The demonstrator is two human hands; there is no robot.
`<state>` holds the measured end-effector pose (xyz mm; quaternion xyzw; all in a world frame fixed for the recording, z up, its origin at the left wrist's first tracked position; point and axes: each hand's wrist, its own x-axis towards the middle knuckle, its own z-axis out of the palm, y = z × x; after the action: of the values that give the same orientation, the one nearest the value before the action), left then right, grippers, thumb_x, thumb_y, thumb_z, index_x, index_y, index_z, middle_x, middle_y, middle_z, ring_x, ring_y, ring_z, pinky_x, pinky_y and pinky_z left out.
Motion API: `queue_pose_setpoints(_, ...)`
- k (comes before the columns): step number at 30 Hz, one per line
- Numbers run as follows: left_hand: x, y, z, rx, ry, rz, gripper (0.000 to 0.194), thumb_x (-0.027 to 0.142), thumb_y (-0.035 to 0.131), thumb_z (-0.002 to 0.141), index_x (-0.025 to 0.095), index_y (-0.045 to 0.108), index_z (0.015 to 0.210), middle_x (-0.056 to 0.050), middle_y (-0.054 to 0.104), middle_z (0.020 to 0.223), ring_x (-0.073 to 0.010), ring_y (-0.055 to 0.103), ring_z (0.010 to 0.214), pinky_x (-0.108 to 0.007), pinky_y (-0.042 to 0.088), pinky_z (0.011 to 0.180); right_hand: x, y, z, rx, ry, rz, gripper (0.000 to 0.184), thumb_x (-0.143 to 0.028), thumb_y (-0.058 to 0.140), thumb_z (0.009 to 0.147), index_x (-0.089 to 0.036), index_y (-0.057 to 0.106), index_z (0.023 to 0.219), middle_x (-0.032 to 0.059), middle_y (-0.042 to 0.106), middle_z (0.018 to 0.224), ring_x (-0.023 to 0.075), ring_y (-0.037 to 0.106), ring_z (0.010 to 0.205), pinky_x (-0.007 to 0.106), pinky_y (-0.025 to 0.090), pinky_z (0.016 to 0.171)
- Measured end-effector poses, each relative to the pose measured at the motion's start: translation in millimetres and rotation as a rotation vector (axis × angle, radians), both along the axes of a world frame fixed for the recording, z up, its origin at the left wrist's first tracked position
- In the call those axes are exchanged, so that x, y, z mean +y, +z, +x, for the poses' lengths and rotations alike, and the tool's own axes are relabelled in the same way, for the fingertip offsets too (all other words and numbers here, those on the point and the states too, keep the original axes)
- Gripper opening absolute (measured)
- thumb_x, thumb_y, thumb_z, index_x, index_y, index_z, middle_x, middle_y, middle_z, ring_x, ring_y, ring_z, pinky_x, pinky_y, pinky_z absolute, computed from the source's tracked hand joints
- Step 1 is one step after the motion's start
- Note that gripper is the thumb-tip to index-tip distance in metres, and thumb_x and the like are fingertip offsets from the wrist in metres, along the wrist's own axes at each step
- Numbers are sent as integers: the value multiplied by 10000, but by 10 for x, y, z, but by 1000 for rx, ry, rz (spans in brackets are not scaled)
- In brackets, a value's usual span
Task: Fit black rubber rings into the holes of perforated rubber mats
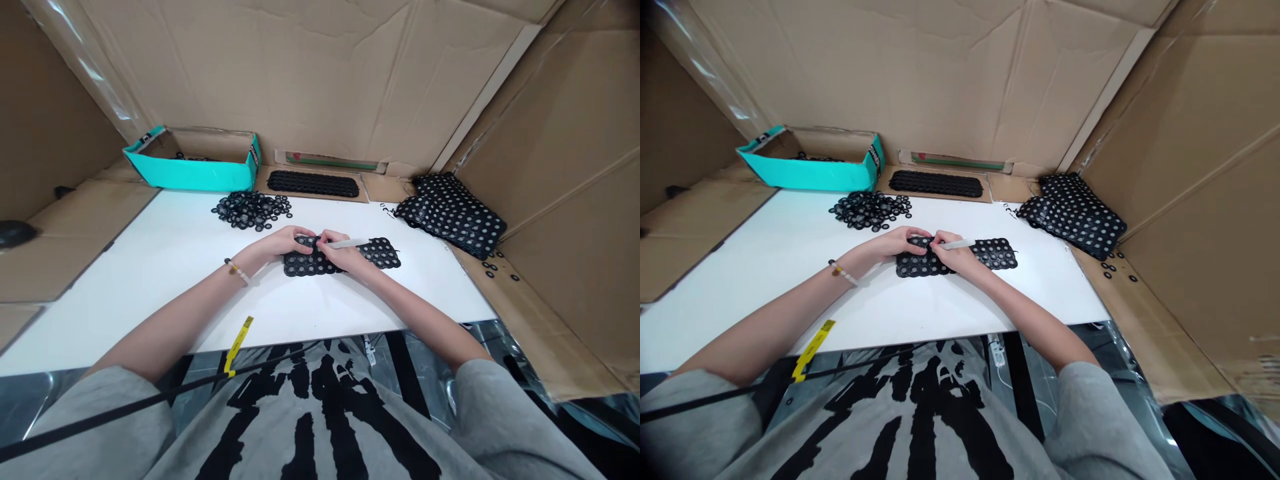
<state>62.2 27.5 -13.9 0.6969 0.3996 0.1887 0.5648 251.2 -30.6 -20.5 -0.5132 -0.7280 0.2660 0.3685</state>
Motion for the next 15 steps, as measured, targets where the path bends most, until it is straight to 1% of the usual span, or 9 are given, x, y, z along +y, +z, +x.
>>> queue_pose_setpoints(3, 7, 11, -6, -10, 1, -22, 635, 357, 810, 528, 193, 624, 1113, -35, 702, 1024, -233, 634, 982, -309, 475, 832, 18, 8, -18, -17, -11, 6, 196, -299, 515, 823, -204, 485, 654, -28, 554, 636, 133, 498, 647, 246, 358, 628)
queue_pose_setpoints(5, 19, 9, -12, -8, -8, -2, 656, 369, 806, 543, 199, 605, 1143, -42, 691, 1063, -232, 626, 1002, -307, 473, 830, 31, 16, -26, -26, -16, -3, 196, -300, 511, 826, -205, 485, 656, -29, 550, 635, 134, 494, 650, 247, 354, 631)
queue_pose_setpoints(7, 31, 2, -17, 6, -25, 66, 653, 389, 801, 559, 203, 602, 1152, -44, 676, 1111, -228, 611, 1034, -298, 468, 841, 39, 26, -18, -39, -22, -18, 185, -291, 510, 822, -205, 489, 659, -28, 547, 632, 136, 496, 656, 249, 352, 633)
queue_pose_setpoints(9, 44, -9, -20, 48, -59, 163, 625, 408, 801, 563, 203, 621, 1125, -37, 677, 1105, -222, 604, 1030, -286, 463, 840, 44, 37, 19, -55, -14, -52, 179, -284, 516, 813, -203, 497, 654, -26, 549, 627, 140, 503, 658, 252, 355, 631)
queue_pose_setpoints(11, 57, -22, -25, 102, -80, 222, 578, 441, 784, 594, 192, 641, 1096, -33, 694, 1014, -209, 616, 939, -279, 465, 784, 49, 51, 88, -72, -9, -108, 170, -280, 524, 800, -202, 516, 650, -20, 555, 623, 146, 513, 659, 258, 366, 635)
queue_pose_setpoints(13, 70, -35, -32, 124, -74, 209, 546, 478, 743, 650, 169, 647, 1090, -32, 696, 886, -190, 614, 802, -278, 459, 696, 62, 70, 174, -80, -18, -145, 153, -267, 534, 779, -200, 539, 642, -6, 581, 656, 157, 534, 686, 272, 391, 665)
queue_pose_setpoints(15, 78, -45, -38, 108, -62, 189, 522, 493, 714, 683, 149, 656, 1071, -28, 679, 796, -172, 591, 719, -272, 442, 641, 83, 100, 252, -50, -50, -104, 155, -270, 553, 762, -196, 553, 625, 25, 633, 778, 173, 570, 784, 291, 421, 747)
